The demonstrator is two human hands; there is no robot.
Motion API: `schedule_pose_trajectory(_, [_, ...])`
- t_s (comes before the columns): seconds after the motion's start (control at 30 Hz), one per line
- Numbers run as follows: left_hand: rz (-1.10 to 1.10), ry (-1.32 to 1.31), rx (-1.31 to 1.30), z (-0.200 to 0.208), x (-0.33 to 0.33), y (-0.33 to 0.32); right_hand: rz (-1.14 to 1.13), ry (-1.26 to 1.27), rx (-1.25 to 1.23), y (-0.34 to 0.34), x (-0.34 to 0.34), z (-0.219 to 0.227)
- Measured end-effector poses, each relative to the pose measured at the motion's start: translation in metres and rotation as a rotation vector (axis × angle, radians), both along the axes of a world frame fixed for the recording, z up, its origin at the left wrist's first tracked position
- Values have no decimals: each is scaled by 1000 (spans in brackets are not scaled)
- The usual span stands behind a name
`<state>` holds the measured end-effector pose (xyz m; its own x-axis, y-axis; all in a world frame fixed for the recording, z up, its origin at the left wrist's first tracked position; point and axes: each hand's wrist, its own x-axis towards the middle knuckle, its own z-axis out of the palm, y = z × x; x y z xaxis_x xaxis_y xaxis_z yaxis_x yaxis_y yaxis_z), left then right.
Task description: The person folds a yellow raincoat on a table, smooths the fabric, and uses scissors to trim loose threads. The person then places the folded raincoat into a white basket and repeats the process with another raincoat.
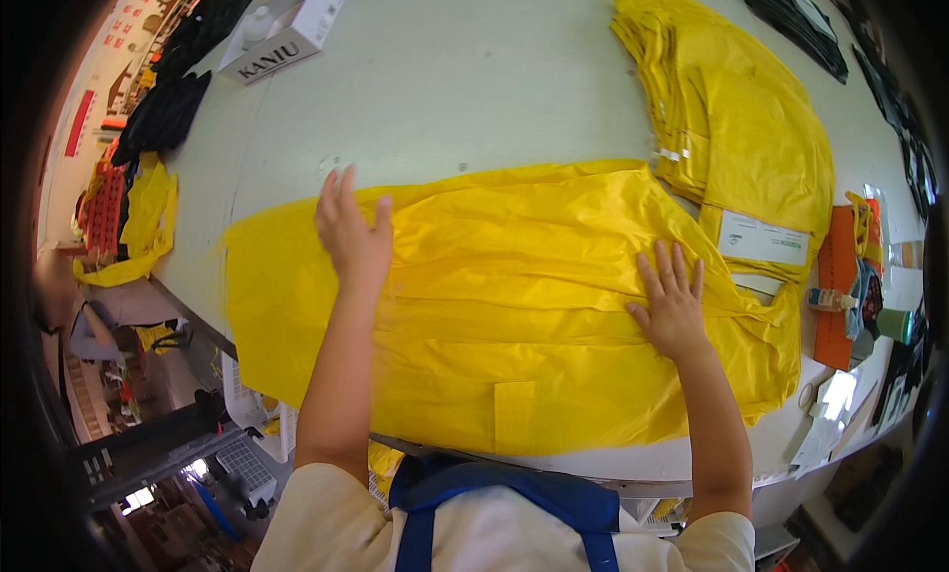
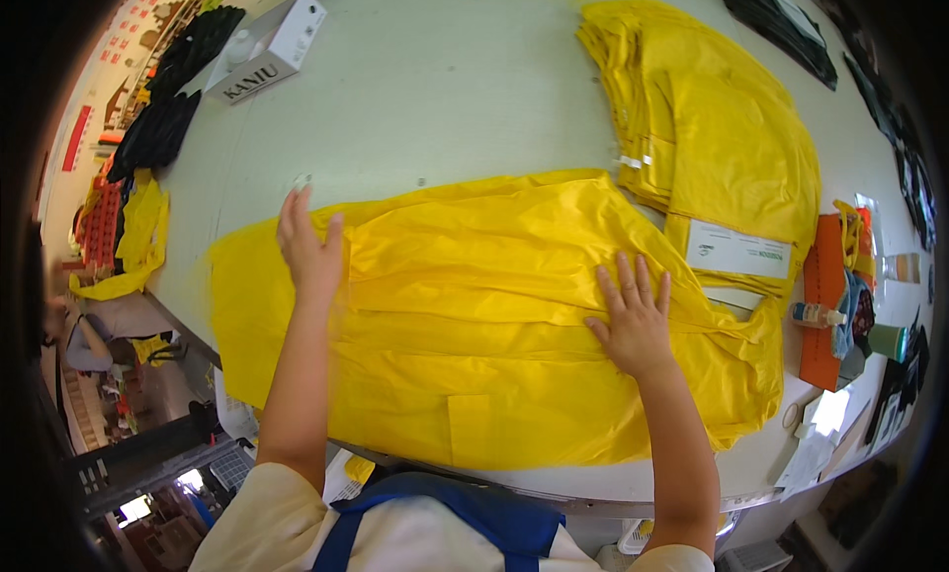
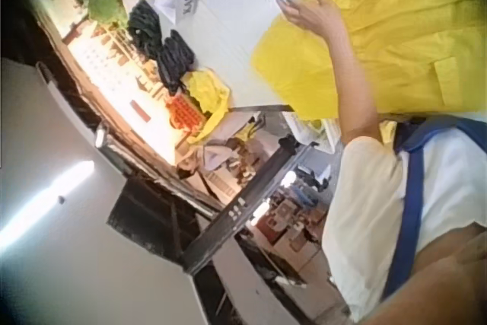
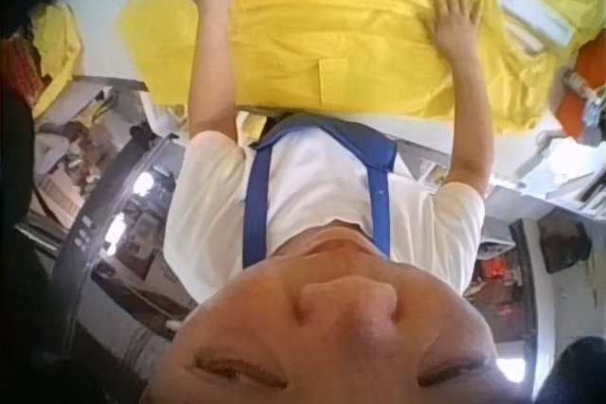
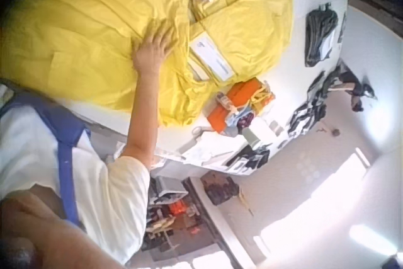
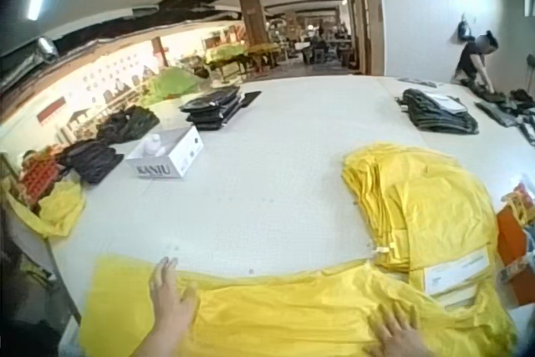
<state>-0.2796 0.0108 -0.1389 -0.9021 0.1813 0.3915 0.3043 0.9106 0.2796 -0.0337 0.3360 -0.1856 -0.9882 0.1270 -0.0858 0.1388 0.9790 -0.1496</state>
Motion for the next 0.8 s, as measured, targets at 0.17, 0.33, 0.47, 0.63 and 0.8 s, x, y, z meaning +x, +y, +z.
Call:
schedule_pose_trajectory(0.17, [371, -1008, 752, -14, 18, -104, -67, 259, -341, -64, -43, 46])
schedule_pose_trajectory(0.33, [-453, -354, 583, 24, 105, -77, -182, 4, -1730, -189, -66, 49])
schedule_pose_trajectory(0.47, [-872, -327, 603, 45, 169, -76, -111, 2, -1958, -202, -51, 66])
schedule_pose_trajectory(0.63, [-562, -662, 983, 46, 171, -74, -184, 55, -2175, -199, -14, 83])
schedule_pose_trajectory(0.8, [-777, -813, 660, 78, 172, -62, -135, 118, -2137, -198, 10, 106])
